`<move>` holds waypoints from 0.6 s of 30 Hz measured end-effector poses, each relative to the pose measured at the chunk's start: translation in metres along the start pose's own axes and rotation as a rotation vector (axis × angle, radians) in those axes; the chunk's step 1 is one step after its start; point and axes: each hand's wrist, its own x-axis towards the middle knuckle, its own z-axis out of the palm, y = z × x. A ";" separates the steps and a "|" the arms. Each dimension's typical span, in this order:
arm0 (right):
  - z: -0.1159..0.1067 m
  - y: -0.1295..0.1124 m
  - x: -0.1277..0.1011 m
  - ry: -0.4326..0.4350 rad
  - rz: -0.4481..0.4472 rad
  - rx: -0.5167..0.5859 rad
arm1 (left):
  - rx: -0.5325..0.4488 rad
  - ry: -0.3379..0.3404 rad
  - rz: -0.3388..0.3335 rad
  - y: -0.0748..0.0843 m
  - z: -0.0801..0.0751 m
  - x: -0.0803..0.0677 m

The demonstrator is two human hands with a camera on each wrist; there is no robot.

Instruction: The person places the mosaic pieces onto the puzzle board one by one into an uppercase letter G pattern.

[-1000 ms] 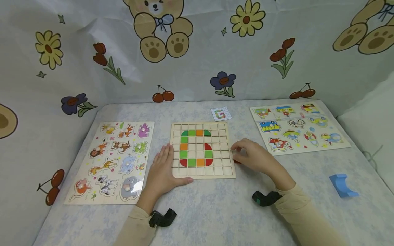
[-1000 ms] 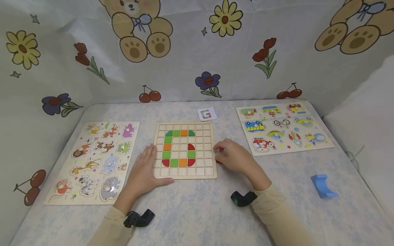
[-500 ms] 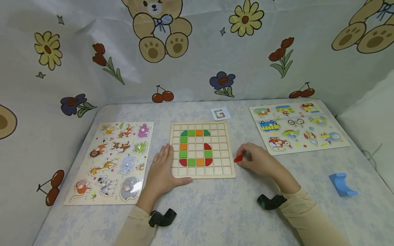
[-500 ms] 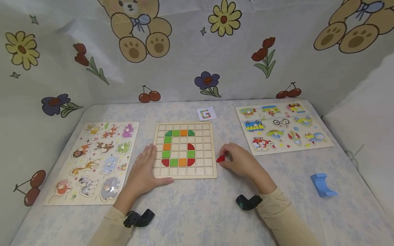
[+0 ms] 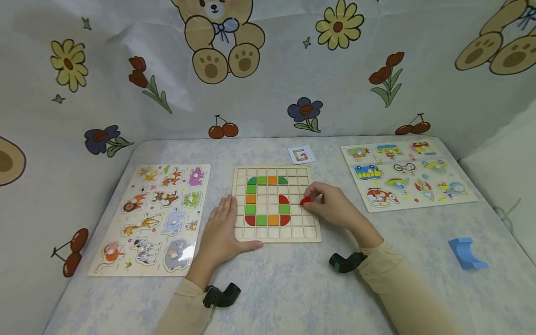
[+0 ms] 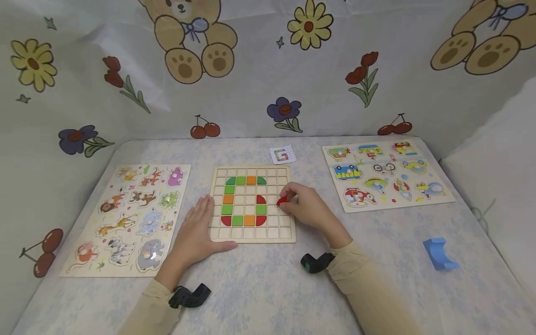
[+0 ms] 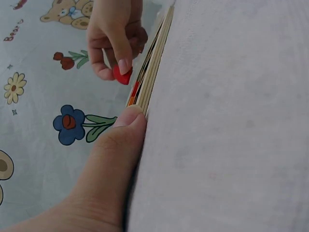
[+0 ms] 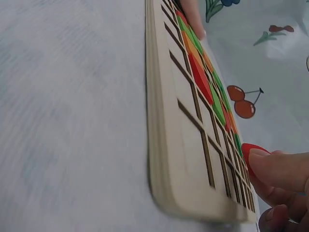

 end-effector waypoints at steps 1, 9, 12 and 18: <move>0.004 -0.003 0.003 -0.001 -0.003 0.013 | -0.002 0.001 0.001 0.000 0.000 0.000; 0.029 -0.025 0.020 0.001 -0.029 0.073 | -0.009 -0.006 -0.003 0.002 0.000 -0.001; 0.036 -0.032 0.025 0.002 -0.053 0.076 | -0.003 -0.010 -0.004 0.002 0.000 0.000; 0.047 -0.042 0.034 -0.007 -0.096 -0.007 | 0.008 -0.006 -0.001 0.001 0.000 0.000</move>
